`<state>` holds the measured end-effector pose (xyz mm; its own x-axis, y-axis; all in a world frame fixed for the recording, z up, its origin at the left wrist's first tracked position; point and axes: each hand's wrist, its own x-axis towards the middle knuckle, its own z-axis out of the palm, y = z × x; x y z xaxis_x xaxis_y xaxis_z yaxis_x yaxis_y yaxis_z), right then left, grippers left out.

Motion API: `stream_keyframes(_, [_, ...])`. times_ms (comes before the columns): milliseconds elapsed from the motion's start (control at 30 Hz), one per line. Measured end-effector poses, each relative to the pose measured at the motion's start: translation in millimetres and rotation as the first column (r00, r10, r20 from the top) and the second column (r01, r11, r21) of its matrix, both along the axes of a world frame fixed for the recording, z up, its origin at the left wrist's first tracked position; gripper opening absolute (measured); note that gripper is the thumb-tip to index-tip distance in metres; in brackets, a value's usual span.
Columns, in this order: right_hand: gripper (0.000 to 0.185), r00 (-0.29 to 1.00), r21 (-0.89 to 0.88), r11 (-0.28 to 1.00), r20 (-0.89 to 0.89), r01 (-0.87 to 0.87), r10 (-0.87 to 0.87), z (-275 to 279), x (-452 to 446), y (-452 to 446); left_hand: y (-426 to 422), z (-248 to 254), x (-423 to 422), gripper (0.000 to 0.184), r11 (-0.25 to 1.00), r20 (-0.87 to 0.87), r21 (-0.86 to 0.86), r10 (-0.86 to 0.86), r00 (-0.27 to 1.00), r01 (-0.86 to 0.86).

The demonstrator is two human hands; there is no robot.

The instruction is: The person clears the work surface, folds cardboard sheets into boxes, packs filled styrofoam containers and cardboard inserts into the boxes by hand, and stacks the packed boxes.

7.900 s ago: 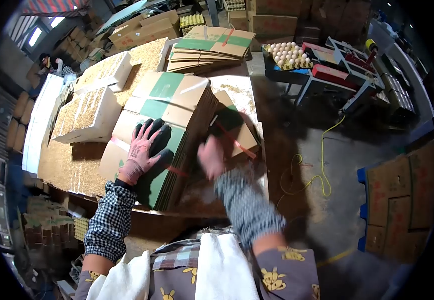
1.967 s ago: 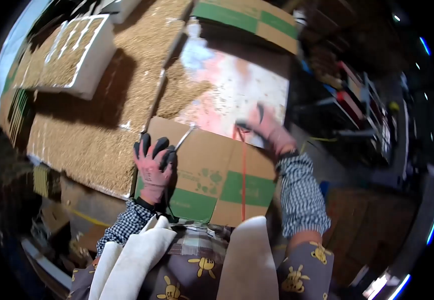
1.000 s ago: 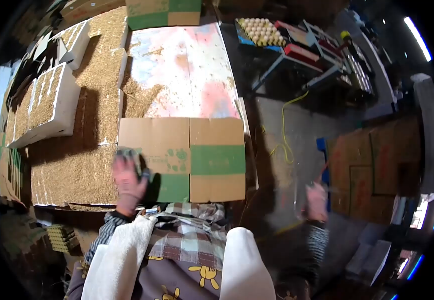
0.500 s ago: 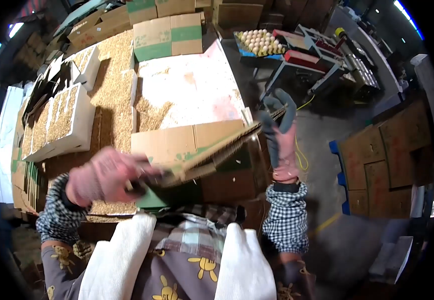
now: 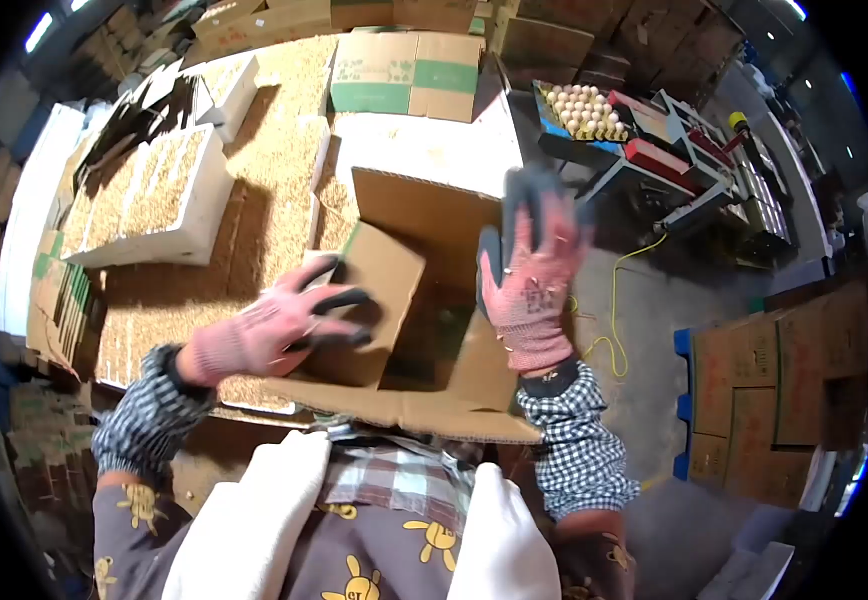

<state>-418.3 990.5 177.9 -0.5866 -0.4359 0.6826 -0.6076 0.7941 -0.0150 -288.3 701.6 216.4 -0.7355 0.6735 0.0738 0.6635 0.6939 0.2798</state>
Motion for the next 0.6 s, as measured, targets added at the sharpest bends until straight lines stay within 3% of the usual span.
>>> stream_keyframes(33, [0.075, 0.998, 0.187, 0.980, 0.013, 0.066, -0.069, -6.0, 1.3, -8.5, -2.7, 26.6, 12.9, 0.063, 0.978, 0.307, -0.194, 0.136, 0.942, -0.078])
stream_keyframes(67, [0.073, 0.994, 0.131, 0.987, 0.051, 0.092, -0.099, -2.7, 0.5, -17.1, 1.6, 25.1, 15.7, 0.066, 0.993, 0.425, 0.076, 0.054, 0.903, -0.095])
stream_keyframes(100, [0.070, 0.989, 0.082, 0.991, 0.093, 0.105, -0.112, 3.4, -3.4, -24.3, 7.1, 22.0, 19.4, 0.071, 0.927, 0.516, 0.343, -0.050, 0.855, -0.153])
stream_keyframes(133, [0.069, 0.985, 0.123, 0.989, 0.141, 0.087, -0.104, 16.6, -5.4, -27.1, 9.9, -6.5, 3.6, 0.081, 0.828, 0.390, 0.543, -0.098, 0.915, -0.143])
stream_keyframes(167, [0.069, 0.978, 0.166, 0.984, 0.185, 0.069, -0.099, 32.1, -7.1, -24.6, 12.4, -22.3, 1.6, 0.089, 0.732, 0.467, 0.446, 0.300, 0.832, -0.515])
stream_keyframes(200, [0.067, 0.942, 0.034, 0.998, 0.332, -0.051, 0.037, 37.7, -5.5, -10.0, 12.5, -43.6, -6.5, 0.090, 0.671, 0.423, 0.421, 0.450, 0.786, -0.610])
stream_keyframes(233, [0.076, 0.923, 0.045, 0.990, 0.370, -0.132, 0.107, 43.6, 19.8, -2.6, 8.1, -63.9, -10.1, 0.090, 0.597, 0.373, 0.390, 0.593, 0.713, -0.701])
stream_keyframes(267, [0.092, 0.902, 0.130, 0.976, 0.419, -0.176, 0.107, 45.6, 56.5, -5.4, 9.4, -62.8, -7.7, 0.087, 0.434, 0.730, 0.411, 0.371, 0.574, -0.802])
stream_keyframes(300, [0.105, 0.789, 0.391, 0.861, 0.614, -0.326, 0.019, 33.2, 83.9, -5.5, 6.6, -69.6, -2.0, 0.081, 0.291, 0.831, 0.476, 0.161, 0.533, -0.830])
stream_keyframes(333, [0.111, 0.739, 0.350, 0.823, 0.663, -0.447, 0.120, 12.3, 86.2, -6.1, 4.2, -75.9, 4.0, 0.075, 0.130, 0.875, 0.483, -0.058, 0.480, -0.866])
stream_keyframes(367, [0.113, 0.746, 0.252, 0.864, 0.638, -0.435, 0.189, 14.7, 83.7, 8.8, 7.5, -118.8, 12.7, 0.067, -0.134, 0.809, 0.586, 0.030, 0.587, -0.799])
stream_keyframes(400, [0.110, 0.703, 0.019, 0.939, 0.668, -0.343, 0.244, 4.8, 80.0, 27.1, 13.4, -161.4, 18.4, 0.064, -0.197, 0.822, 0.568, 0.082, 0.564, -0.799])
stream_keyframes(433, [0.112, 0.732, -0.112, 0.975, 0.646, -0.191, 0.218, -1.0, 86.1, 40.7, 20.3, -131.5, 15.3, 0.061, 0.054, 0.902, 0.414, 0.111, 0.418, -0.908])
stream_keyframes(467, [0.115, 0.778, -0.238, 0.969, 0.594, -0.071, 0.202, 0.8, 91.9, 40.6, 53.9, -128.3, 15.0, 0.059, -0.368, 0.833, 0.423, -0.201, 0.515, -0.828])
stream_keyframes(500, [0.111, 0.755, -0.353, 0.936, 0.612, -0.006, 0.236, -7.3, 100.4, 40.0, 58.2, -62.3, 3.3, 0.058, -0.274, 0.711, 0.699, 0.177, 0.680, -0.660])
stream_keyframes(533, [0.107, 0.640, -0.430, 0.901, 0.710, 0.061, 0.295, -26.0, 109.7, 42.1, 43.2, -33.2, -16.0, 0.063, -0.197, 0.460, 0.882, 0.164, 0.873, -0.427])
stream_keyframes(567, [0.103, 0.535, -0.473, 0.870, 0.775, 0.138, 0.336, -43.7, 114.7, 40.9, 39.7, -3.3, -17.7, 0.063, -0.214, 0.476, 0.873, 0.177, 0.861, -0.439])
stream_keyframes(600, [0.100, 0.481, -0.506, 0.839, 0.796, 0.199, 0.366, -58.2, 116.6, 36.8, 35.6, 28.7, -18.9, 0.054, 0.290, 0.239, 0.894, 0.336, 0.911, -0.341])
